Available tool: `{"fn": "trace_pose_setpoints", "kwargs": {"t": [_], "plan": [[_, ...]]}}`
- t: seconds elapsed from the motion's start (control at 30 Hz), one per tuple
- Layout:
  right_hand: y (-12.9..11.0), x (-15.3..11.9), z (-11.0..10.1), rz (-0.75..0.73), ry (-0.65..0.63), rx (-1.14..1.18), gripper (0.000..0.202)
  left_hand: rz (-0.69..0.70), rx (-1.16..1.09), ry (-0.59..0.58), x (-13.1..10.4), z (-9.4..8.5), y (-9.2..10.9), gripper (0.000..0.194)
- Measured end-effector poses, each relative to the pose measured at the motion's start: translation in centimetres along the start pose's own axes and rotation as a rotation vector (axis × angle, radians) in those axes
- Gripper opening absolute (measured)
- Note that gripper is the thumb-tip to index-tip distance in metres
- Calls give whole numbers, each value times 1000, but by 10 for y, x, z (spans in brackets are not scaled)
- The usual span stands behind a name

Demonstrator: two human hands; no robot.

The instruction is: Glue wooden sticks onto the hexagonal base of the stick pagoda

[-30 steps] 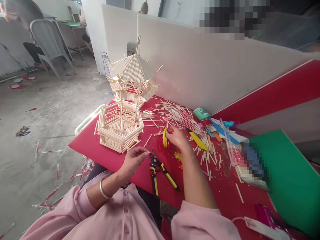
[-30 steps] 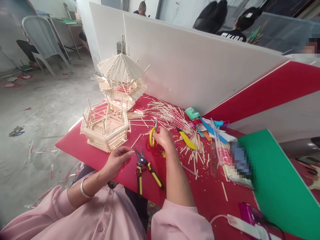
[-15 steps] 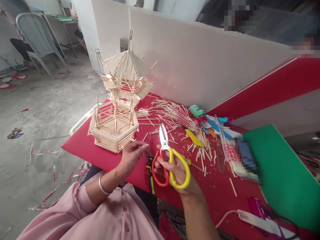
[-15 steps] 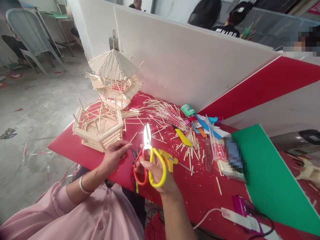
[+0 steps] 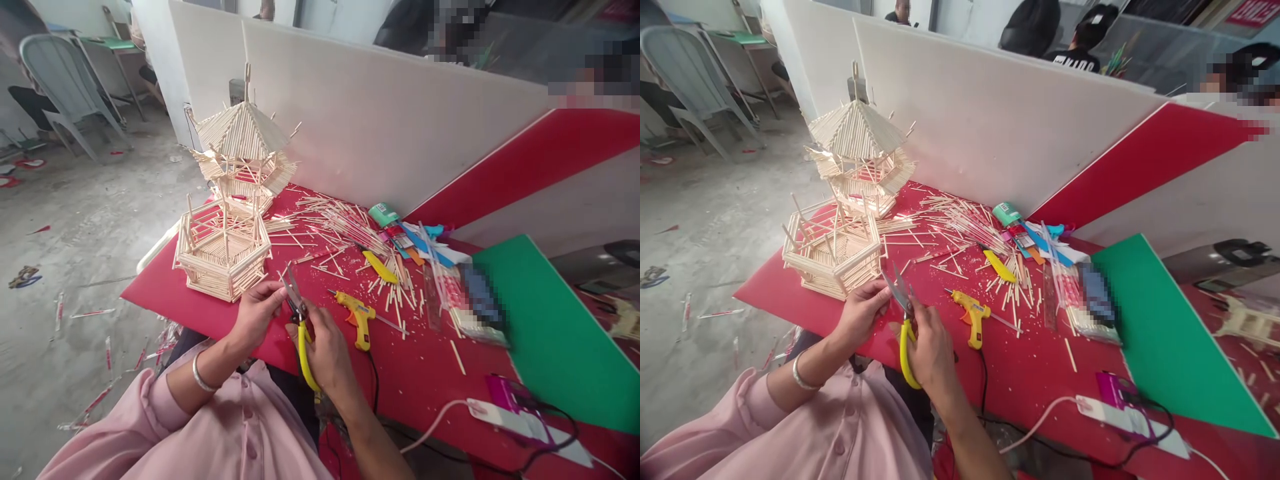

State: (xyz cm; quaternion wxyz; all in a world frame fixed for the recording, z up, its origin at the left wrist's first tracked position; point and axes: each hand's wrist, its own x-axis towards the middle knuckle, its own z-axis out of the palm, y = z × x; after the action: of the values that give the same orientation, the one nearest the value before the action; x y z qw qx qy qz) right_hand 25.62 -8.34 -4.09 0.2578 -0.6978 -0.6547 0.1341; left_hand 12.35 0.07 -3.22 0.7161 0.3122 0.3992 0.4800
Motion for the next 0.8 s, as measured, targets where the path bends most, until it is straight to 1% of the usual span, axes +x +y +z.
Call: {"fn": "trace_pose_setpoints", "kwargs": {"t": [0.1, 0.23, 0.33, 0.5, 0.67, 0.8], "plan": [[-3, -1, 1, -11, -9, -24, 47, 42, 63, -1, 2, -6, 1, 39], [-5, -5, 3, 2, -19, -60, 46, 154, 210, -31, 3, -11, 4, 31], [-3, -10, 8, 28, -23, -23, 43, 177, 258, -37, 1, -11, 2, 27], [-3, -24, 15, 98, -20, 60, 39, 82, 209, -38, -8, -8, -9, 28], [-5, -34, 18, 127, -33, 93, 44, -103, 83, 20, -15, -7, -22, 37], [-6, -37, 19, 197, -83, 83, 43, -153, 62, 28, -19, -8, -28, 42]]}}
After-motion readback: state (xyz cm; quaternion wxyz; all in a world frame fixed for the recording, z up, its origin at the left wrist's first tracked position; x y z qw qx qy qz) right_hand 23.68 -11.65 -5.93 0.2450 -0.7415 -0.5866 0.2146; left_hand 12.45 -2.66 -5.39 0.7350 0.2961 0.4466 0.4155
